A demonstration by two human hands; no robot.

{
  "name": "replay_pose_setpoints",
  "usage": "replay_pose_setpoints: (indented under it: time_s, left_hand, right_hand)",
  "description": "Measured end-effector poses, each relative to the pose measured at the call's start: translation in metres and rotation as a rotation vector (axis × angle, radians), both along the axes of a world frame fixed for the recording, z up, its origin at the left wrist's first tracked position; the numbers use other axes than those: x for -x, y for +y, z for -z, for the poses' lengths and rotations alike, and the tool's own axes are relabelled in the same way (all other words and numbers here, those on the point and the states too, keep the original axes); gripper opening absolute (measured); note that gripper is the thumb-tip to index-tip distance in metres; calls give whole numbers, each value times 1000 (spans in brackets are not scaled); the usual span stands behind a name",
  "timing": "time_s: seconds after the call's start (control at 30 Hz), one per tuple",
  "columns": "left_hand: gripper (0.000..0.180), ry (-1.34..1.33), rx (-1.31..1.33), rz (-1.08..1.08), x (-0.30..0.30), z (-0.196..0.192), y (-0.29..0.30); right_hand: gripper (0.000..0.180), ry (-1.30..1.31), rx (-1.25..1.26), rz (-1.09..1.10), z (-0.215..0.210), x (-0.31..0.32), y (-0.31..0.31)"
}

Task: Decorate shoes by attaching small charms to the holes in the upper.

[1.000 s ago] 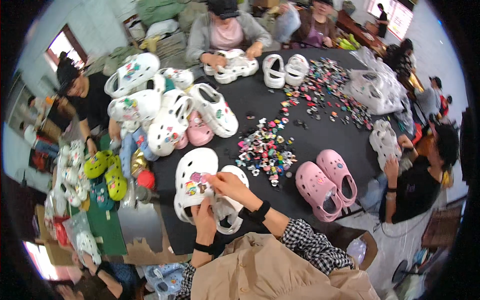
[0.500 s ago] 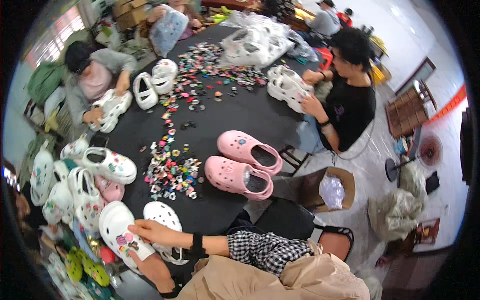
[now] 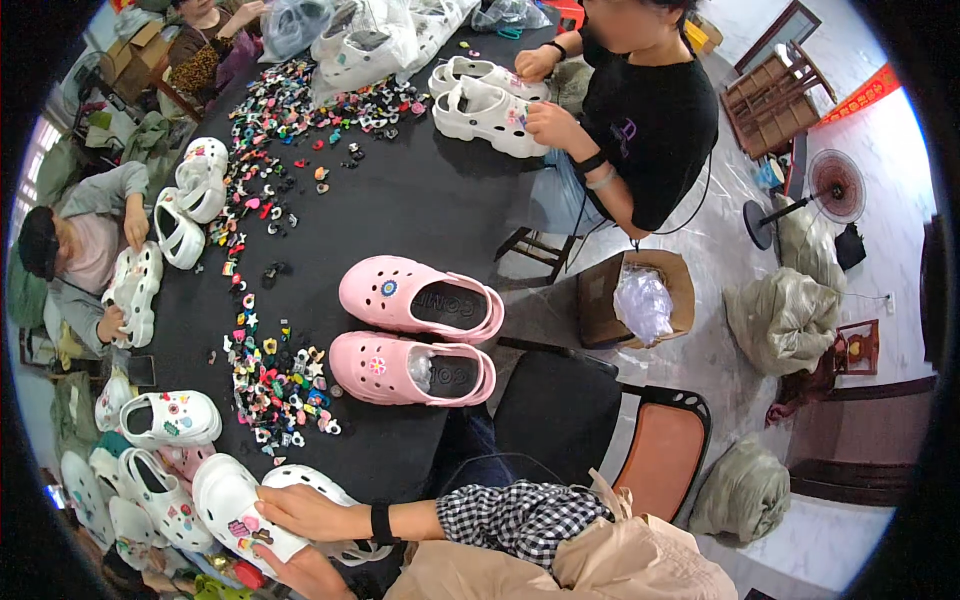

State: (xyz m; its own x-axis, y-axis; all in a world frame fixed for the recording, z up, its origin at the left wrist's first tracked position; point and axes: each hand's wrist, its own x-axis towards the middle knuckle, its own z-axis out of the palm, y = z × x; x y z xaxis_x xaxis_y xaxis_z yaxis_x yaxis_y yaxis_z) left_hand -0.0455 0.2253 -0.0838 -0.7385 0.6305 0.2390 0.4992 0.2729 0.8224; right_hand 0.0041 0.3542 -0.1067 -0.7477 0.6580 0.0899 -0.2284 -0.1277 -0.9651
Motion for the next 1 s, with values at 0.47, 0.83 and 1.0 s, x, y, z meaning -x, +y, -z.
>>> replay_pose_setpoints:
  time_s: [0.47, 0.83, 1.0]
  left_hand:
    - [50, -961, -541, -285, 28, 28, -43]
    - [49, -1254, -909, -224, 44, -8, -40]
    - [47, -1075, -1103, -262, 43, -20, -77]
  right_hand:
    - [17, 66, -276, 133, -17, 23, -27]
    - [19, 191, -514, -249, -24, 25, -5]
    - [30, 59, 258, 105, -23, 11, 124]
